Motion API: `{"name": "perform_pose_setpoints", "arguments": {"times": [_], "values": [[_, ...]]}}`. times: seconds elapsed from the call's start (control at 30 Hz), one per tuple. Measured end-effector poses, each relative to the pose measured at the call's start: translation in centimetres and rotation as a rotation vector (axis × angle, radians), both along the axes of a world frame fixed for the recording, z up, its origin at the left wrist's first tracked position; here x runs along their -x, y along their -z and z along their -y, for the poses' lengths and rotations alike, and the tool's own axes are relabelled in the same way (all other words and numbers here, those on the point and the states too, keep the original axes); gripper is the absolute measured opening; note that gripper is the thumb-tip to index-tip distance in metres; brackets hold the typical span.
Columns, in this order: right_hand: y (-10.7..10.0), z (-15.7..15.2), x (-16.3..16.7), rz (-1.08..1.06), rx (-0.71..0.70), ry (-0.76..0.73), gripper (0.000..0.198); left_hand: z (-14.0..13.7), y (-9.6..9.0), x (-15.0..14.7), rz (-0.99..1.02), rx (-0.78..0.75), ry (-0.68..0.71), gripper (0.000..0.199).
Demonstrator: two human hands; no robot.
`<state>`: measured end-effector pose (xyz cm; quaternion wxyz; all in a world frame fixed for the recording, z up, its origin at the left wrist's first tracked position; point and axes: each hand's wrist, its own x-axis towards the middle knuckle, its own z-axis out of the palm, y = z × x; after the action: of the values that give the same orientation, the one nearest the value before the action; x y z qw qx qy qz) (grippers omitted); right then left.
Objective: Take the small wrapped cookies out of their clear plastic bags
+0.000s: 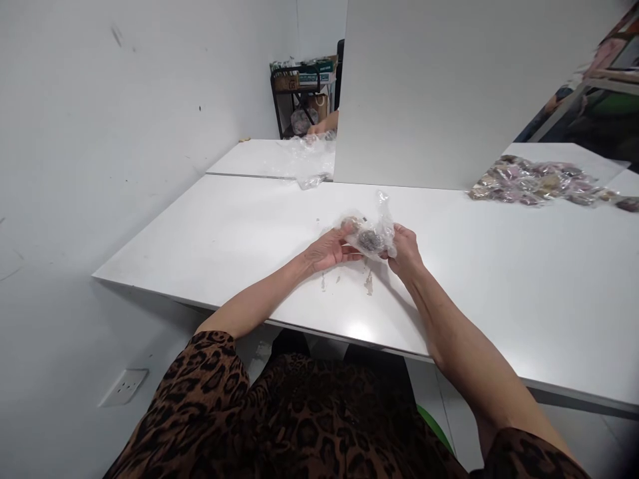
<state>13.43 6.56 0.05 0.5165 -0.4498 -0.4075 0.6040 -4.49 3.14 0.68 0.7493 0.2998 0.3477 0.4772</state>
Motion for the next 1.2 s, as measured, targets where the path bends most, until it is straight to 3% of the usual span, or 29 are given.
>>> {"name": "perform_pose_setpoints", "arguments": {"times": [0.2,0.3,0.37,0.47,0.6,0.77,0.9,1.03,1.2], "values": [[0.0,0.1,0.1,-0.095,-0.011,-0.147,0.062,-0.7,0.6,0.3,-0.092,0.008,-0.320,0.025],[-0.1,0.8,0.3,-0.009,-0.072,-0.253,0.079,-0.6,0.6,0.8,-0.154,-0.062,-0.422,0.026],[-0.1,1.2,0.5,0.069,-0.100,-0.289,0.087,-0.4,0.6,1.0,-0.176,-0.142,-0.392,0.036],[0.1,1.1,0.6,0.052,-0.121,-0.245,0.063,-0.4,0.5,1.1,-0.139,-0.200,-0.273,0.049],[0.6,0.0,0.1,-0.065,-0.143,-0.079,0.044,-0.2,0.1,1.0,-0.012,-0.100,-0.126,0.050],[0.1,-0.3,-0.8,-0.080,-0.265,-0.088,0.041,0.4,-0.2,0.8,0.148,0.042,-0.025,0.072],[-1.5,0.3,-1.4,-0.134,-0.327,-0.066,0.041,-0.2,0.6,1.0,0.063,0.067,-0.085,0.068],[-2.6,0.4,-2.0,-0.128,-0.338,-0.005,0.041,-0.8,1.3,1.2,-0.092,0.064,-0.238,0.091],[-3.8,0.5,-1.4,-0.148,-0.387,-0.007,0.039,-0.4,0.9,1.6,-0.261,-0.185,-0.136,0.084]]}}
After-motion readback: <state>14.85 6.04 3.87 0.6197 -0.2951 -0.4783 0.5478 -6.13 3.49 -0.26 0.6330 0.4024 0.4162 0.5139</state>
